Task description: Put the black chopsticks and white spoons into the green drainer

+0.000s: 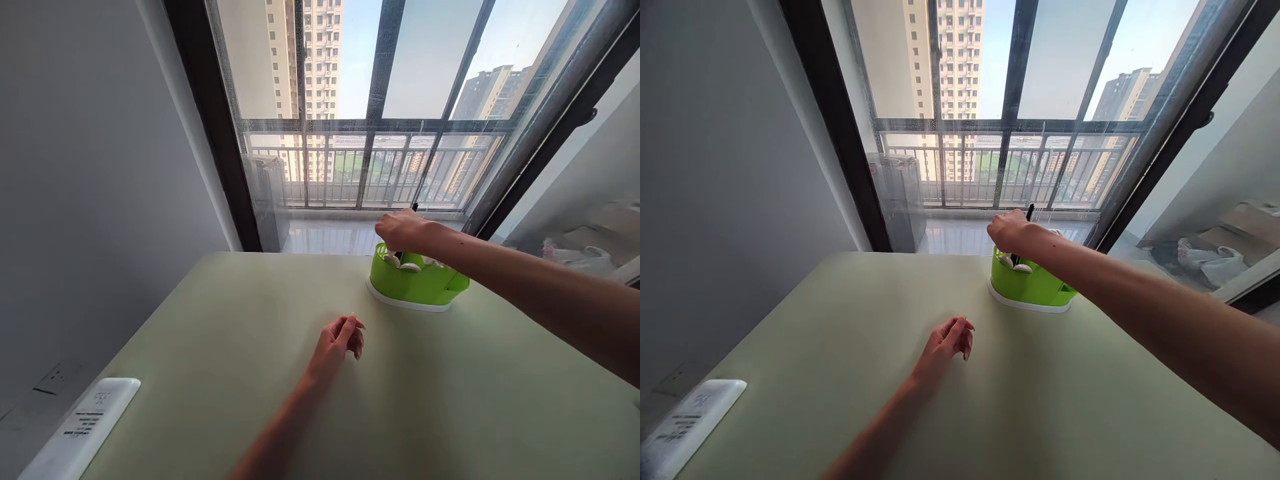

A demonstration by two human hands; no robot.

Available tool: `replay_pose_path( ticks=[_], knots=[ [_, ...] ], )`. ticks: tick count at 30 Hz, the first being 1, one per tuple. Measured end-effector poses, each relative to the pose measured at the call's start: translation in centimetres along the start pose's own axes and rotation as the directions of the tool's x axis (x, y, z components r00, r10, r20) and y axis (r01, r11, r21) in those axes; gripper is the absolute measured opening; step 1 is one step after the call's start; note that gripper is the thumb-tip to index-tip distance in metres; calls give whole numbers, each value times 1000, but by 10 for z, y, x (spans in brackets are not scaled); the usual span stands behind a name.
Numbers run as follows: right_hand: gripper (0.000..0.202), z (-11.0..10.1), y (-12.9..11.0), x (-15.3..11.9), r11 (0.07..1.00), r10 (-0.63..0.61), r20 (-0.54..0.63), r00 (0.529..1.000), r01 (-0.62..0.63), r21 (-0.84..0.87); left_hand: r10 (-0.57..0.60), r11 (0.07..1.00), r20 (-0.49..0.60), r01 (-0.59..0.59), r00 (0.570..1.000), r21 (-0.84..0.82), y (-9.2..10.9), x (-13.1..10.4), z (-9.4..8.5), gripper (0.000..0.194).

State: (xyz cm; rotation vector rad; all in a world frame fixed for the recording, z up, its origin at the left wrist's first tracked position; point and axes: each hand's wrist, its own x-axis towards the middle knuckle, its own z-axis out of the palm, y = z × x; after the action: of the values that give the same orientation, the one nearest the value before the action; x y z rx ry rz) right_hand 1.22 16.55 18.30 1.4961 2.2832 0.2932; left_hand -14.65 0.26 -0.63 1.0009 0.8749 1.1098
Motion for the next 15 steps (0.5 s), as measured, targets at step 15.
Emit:
replay_pose_path(
  ticks=[15],
  knots=[
    [49,1,14,27,938,-116,226,967,31,346,-17,1000,-4,17,1000,16,4,-1,1,50]
  ],
)
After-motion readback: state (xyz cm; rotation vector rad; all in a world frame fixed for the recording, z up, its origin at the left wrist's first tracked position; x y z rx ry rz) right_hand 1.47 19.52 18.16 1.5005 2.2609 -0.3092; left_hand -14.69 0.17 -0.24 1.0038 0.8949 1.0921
